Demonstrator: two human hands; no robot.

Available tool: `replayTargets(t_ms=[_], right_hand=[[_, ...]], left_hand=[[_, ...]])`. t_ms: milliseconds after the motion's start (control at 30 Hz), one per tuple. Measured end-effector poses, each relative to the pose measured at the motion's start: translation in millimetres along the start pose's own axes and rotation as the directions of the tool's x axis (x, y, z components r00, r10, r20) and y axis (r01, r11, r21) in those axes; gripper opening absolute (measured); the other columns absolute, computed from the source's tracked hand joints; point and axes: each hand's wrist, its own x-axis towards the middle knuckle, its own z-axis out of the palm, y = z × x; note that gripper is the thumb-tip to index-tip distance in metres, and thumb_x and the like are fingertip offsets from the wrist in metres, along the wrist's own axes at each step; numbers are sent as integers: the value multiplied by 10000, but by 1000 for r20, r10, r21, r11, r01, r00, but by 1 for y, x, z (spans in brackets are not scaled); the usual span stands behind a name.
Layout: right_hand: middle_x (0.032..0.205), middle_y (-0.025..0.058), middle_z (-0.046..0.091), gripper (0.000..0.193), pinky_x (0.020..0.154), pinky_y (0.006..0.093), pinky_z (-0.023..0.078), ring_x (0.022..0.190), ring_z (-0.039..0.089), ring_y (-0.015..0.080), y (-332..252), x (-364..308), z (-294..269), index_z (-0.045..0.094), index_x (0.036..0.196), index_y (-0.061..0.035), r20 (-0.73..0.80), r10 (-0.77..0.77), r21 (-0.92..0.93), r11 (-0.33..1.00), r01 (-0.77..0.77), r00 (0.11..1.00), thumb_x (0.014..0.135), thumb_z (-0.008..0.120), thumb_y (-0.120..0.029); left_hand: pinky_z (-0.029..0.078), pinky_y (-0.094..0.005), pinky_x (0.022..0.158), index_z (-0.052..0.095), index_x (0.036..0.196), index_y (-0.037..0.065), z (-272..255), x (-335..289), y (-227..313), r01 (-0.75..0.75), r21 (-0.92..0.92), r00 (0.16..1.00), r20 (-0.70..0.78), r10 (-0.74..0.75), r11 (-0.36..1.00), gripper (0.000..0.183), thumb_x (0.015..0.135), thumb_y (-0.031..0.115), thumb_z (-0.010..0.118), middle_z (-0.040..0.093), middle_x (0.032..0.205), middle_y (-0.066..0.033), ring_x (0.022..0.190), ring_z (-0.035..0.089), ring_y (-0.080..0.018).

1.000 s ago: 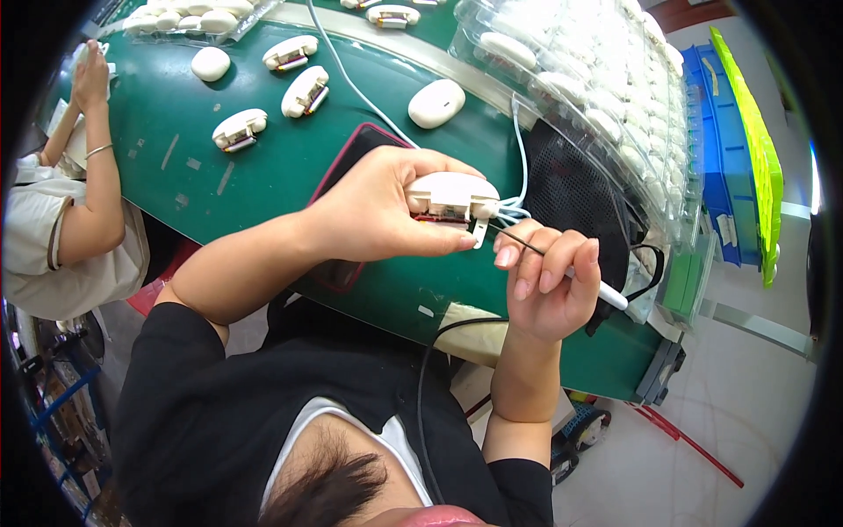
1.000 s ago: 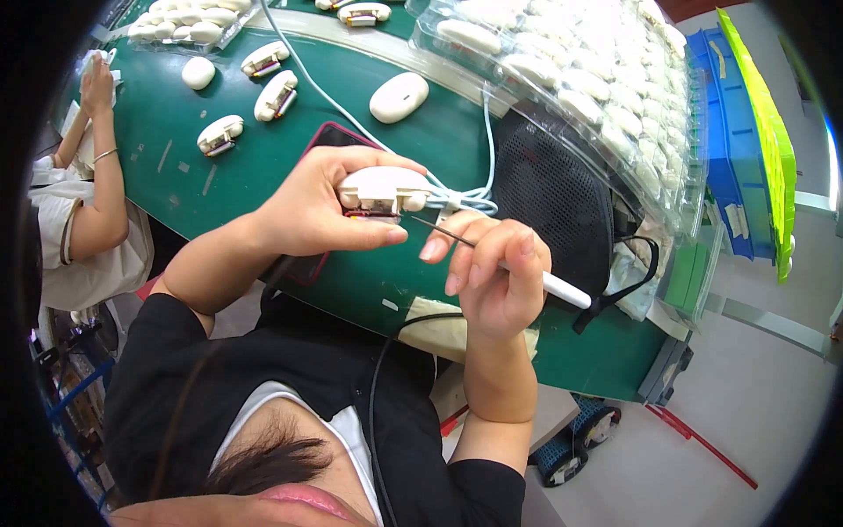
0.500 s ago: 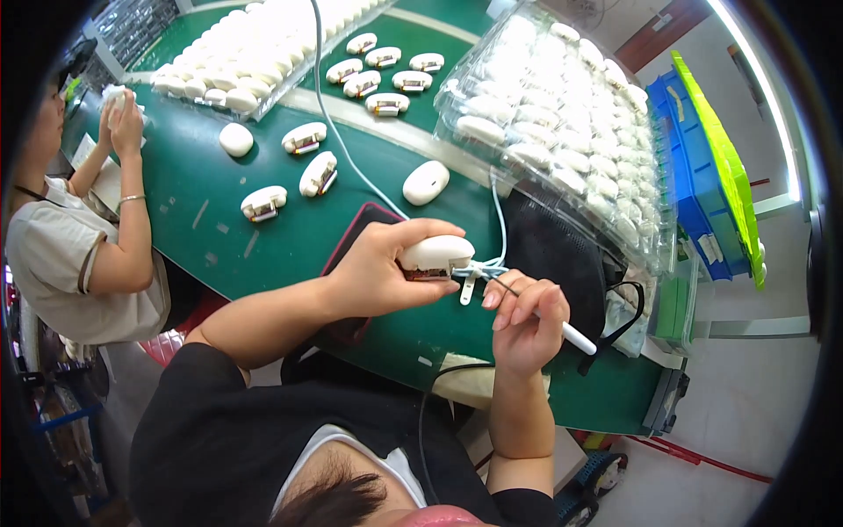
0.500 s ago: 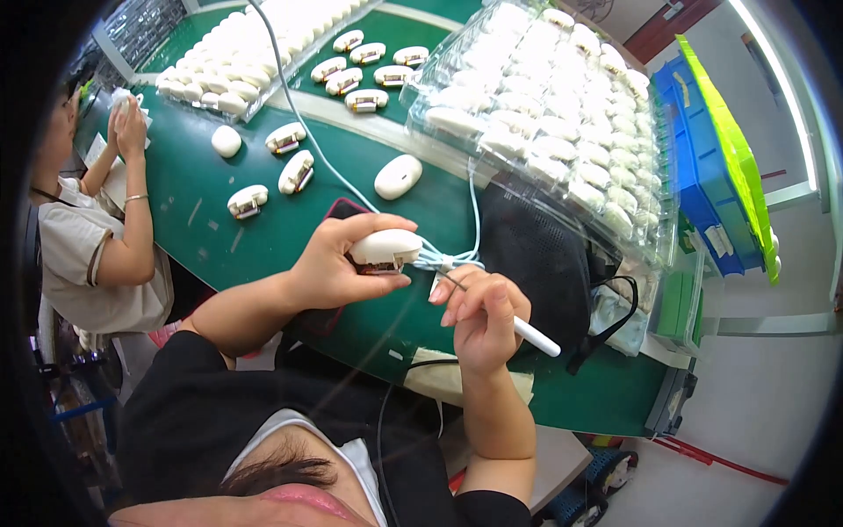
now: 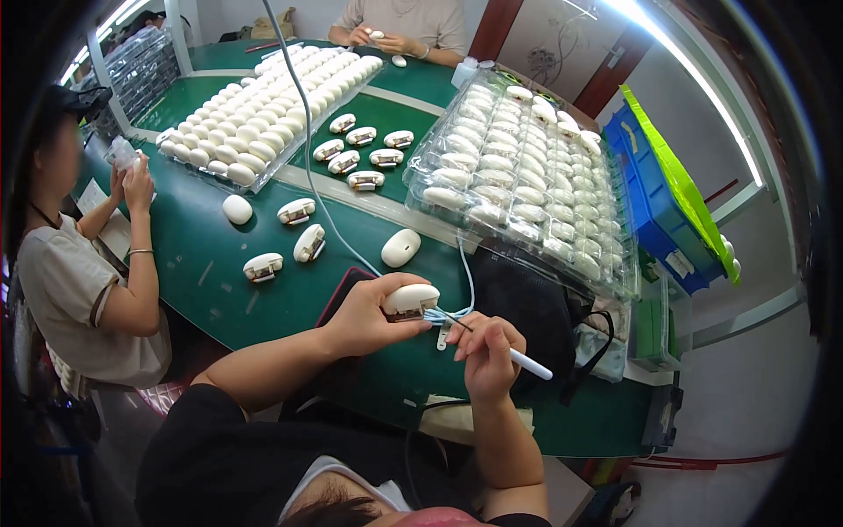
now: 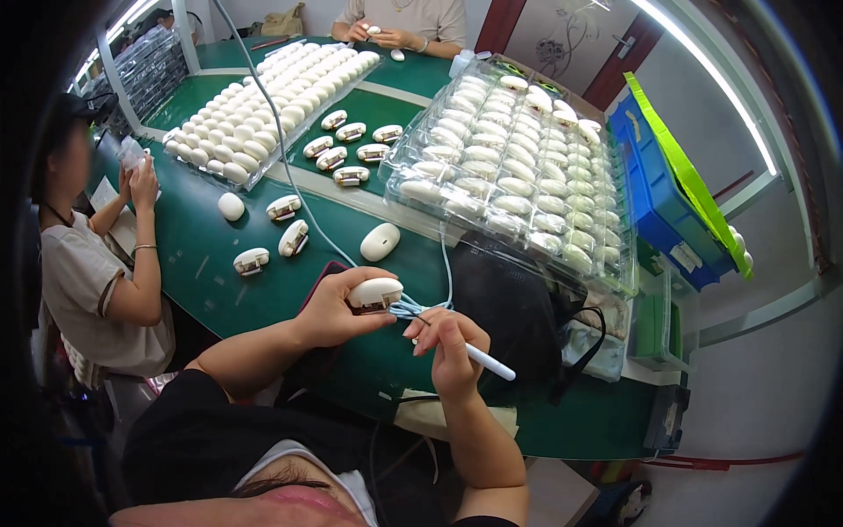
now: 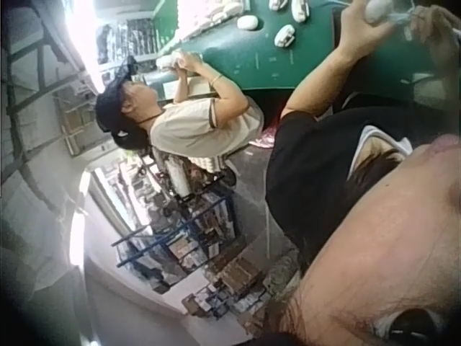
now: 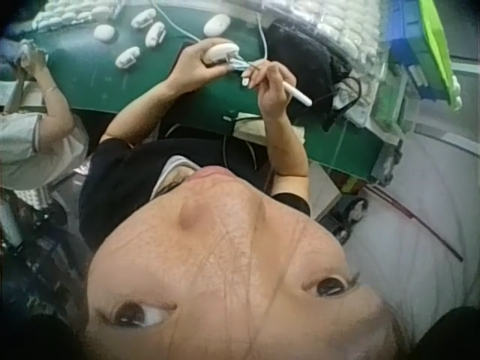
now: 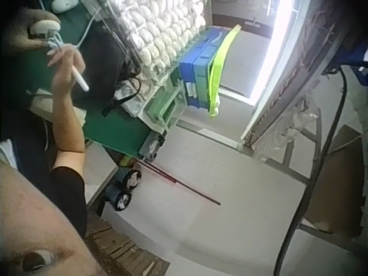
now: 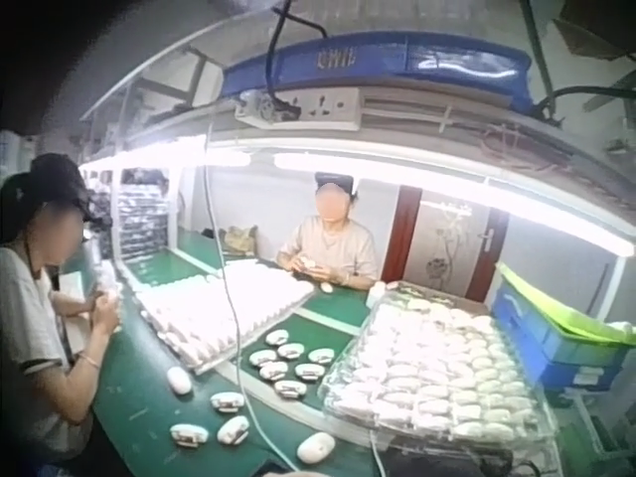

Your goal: The person assembles small electronic components by fitting internal electronic components and wires into plastic casings, taking parts from a tray of parts. The person uses a plastic stylus to manipulate the components.

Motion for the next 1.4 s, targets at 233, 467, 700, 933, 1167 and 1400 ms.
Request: replayTargets(t_ms=[233, 467, 700, 933, 1167, 1400], right_hand=[[579, 103, 548, 399, 661, 304, 442, 660, 559, 207, 5, 2, -2, 520, 603, 5, 0, 5, -50, 999, -5, 1000, 946, 412, -169], [581, 102, 551, 391, 654, 300, 441, 651, 559, 200, 5, 4, 0, 529, 603, 11, 0, 18, -60, 998, -18, 1000, 938, 431, -166], [581, 101, 552, 375, 648, 311, 444, 645, 557, 207, 5, 0, 0, 529, 616, 9, -7, -6, -60, 998, 5, 1000, 936, 435, -162], [584, 94, 555, 367, 661, 313, 440, 663, 565, 201, 4, 0, 2, 535, 619, 8, 3, 17, -100, 995, -17, 1000, 937, 441, -148], [560, 115, 526, 368, 617, 308, 435, 607, 537, 216, 4, 1, 0, 491, 621, -14, 31, -22, -174, 984, 27, 999, 942, 430, -182], [567, 75, 458, 339, 539, 303, 400, 545, 468, 191, 9, 1, 5, 433, 647, -43, 70, -141, -122, 981, 148, 988, 939, 440, -216]], left_hand=[[490, -254, 808, 555, 1144, 34, 0, 1, 0, -7, -1, 1000, 2, 7, 1000, 468, 729, 85, 765, 621, 994, -62, 911, 587, -116], [489, -253, 811, 559, 1138, 31, -2, 1, 2, -14, -3, 1000, 3, 14, 1000, 460, 731, 92, 765, 622, 998, -64, 915, 588, -115], [487, -256, 819, 562, 1133, 25, -2, -1, 0, -24, 24, 1000, 9, 24, 999, 459, 727, 90, 767, 624, 1007, -67, 922, 592, -115], [487, -259, 814, 570, 1123, 21, -2, -2, 4, -28, 36, 1000, 3, 28, 999, 458, 718, 90, 772, 627, 1001, -75, 914, 596, -117], [492, -261, 807, 573, 1119, 21, -1, 0, 2, -42, 34, 999, 6, 42, 999, 449, 720, 86, 768, 632, 986, -77, 905, 601, -121], [529, -299, 715, 587, 1059, 13, -3, 1, -17, -154, 54, 982, -103, 159, 987, 423, 705, 174, 754, 658, 890, -134, 803, 659, -172]])
